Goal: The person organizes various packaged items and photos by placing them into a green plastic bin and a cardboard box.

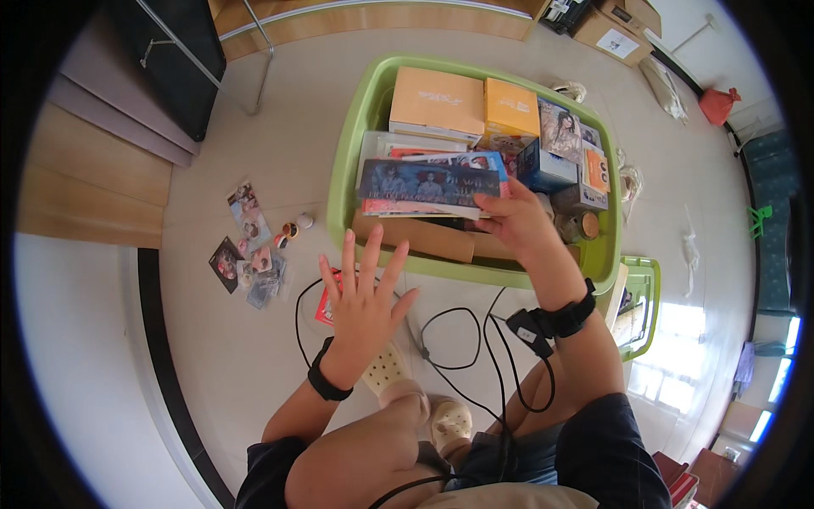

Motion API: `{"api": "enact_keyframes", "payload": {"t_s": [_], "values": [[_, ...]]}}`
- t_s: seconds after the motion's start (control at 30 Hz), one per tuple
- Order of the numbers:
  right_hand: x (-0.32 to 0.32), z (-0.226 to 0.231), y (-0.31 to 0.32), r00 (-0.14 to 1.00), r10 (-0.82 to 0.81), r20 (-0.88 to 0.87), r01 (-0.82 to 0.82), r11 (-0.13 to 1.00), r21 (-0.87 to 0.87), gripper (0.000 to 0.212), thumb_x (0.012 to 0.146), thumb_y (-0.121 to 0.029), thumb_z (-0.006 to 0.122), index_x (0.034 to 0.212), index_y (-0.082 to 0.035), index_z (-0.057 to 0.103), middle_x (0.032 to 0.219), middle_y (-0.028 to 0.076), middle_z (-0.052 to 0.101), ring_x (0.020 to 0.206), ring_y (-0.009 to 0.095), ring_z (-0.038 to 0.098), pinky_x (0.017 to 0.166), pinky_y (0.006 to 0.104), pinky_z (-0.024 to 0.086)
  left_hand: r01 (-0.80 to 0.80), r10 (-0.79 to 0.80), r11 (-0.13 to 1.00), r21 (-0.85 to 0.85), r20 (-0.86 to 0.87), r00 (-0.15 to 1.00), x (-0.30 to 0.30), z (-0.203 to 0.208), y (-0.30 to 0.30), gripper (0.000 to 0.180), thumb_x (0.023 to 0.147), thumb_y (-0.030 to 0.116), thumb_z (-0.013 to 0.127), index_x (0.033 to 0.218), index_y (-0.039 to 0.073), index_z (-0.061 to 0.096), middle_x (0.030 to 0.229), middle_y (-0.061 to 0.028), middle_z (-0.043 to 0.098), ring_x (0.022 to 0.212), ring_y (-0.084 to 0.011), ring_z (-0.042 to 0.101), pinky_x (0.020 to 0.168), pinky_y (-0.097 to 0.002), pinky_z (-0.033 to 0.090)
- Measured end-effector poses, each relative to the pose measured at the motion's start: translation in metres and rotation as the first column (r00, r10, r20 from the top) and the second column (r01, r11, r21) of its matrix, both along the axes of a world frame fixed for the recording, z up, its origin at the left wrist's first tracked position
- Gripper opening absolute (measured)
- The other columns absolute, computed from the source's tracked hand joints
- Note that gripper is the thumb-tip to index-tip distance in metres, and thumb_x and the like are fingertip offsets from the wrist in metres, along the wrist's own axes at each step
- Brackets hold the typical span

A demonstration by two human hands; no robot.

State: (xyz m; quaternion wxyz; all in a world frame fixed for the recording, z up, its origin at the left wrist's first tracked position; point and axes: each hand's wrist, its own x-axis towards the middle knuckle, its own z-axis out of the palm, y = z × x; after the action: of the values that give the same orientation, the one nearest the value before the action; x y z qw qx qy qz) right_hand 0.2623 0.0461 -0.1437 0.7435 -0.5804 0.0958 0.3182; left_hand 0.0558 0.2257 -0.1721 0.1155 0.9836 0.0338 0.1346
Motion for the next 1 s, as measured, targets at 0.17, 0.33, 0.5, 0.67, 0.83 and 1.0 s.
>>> {"api": "enact_keyframes", "payload": {"t_s": [0.17,0.33,0.5,0.67,0.83,1.0], "values": [[-0.005,-0.023,0.029,0.992,-0.102,0.078,0.112,0.985,-0.130,0.033,0.089,-0.003,0.069,0.118,-0.005,0.052,0.113,0.006,0.064,0.101,0.019,0.065,0.078,0.0350,0.059,0.010,-0.010,1.000,-0.005,0.025,1.000,-0.001,-0.011,0.003,0.064,0.093,0.043,0.062,0.149,0.018,0.045,0.160,-0.0149,0.032,0.147,-0.0449,0.025,0.112,-0.0709,0.013],[-0.006,-0.029,0.047,0.954,-0.020,0.299,0.080,0.979,-0.188,0.034,0.089,-0.007,0.070,0.120,-0.002,0.055,0.112,0.009,0.066,0.096,0.022,0.066,0.082,0.0339,0.054,0.004,-0.004,1.000,-0.001,0.032,0.999,-0.005,-0.013,0.008,0.066,0.092,0.041,0.065,0.149,0.019,0.044,0.160,-0.0148,0.031,0.147,-0.0451,0.025,0.112,-0.0713,0.015],[-0.010,-0.020,0.036,0.688,0.333,0.644,0.096,0.838,-0.536,0.039,0.094,-0.010,0.066,0.129,0.002,0.053,0.119,0.011,0.066,0.103,0.020,0.063,0.090,0.0320,0.050,-0.057,0.135,0.933,-0.355,0.199,0.971,-0.027,-0.038,0.029,0.050,0.093,0.019,0.062,0.140,0.008,0.050,0.157,-0.0154,0.035,0.145,-0.0461,0.028,0.116,-0.0606,0.019],[-0.049,0.001,0.008,0.628,0.232,0.743,0.214,0.866,-0.452,0.048,0.100,-0.008,0.058,0.146,0.002,0.047,0.131,0.010,0.063,0.116,0.016,0.059,0.100,0.0295,0.046,-0.275,0.359,0.841,-0.467,0.101,0.928,-0.059,-0.120,0.093,0.047,0.088,0.008,0.060,0.134,0.006,0.054,0.143,-0.0124,0.053,0.137,-0.0341,0.045,0.110,-0.0520,0.033],[-0.103,0.009,-0.021,0.287,0.439,0.851,0.422,0.740,-0.524,0.038,0.090,0.009,0.053,0.126,0.001,0.061,0.123,0.014,0.066,0.112,0.027,0.063,0.098,0.0363,0.048,-0.458,0.307,0.663,-0.592,-0.344,0.888,-0.044,-0.173,0.111,0.047,0.086,0.014,0.070,0.130,0.009,0.057,0.128,-0.0098,0.064,0.120,-0.0264,0.058,0.098,-0.0433,0.047],[-0.125,-0.017,-0.024,0.113,0.676,0.728,0.439,0.624,-0.647,0.031,0.086,0.015,0.050,0.110,0.003,0.065,0.109,0.016,0.069,0.102,0.030,0.066,0.090,0.0363,0.051,-0.246,0.269,0.887,-0.390,0.004,0.963,0.008,-0.212,0.107,0.062,0.071,0.023,0.083,0.126,0.010,0.058,0.124,-0.0071,0.062,0.116,-0.0252,0.058,0.097,-0.0419,0.045]]}}
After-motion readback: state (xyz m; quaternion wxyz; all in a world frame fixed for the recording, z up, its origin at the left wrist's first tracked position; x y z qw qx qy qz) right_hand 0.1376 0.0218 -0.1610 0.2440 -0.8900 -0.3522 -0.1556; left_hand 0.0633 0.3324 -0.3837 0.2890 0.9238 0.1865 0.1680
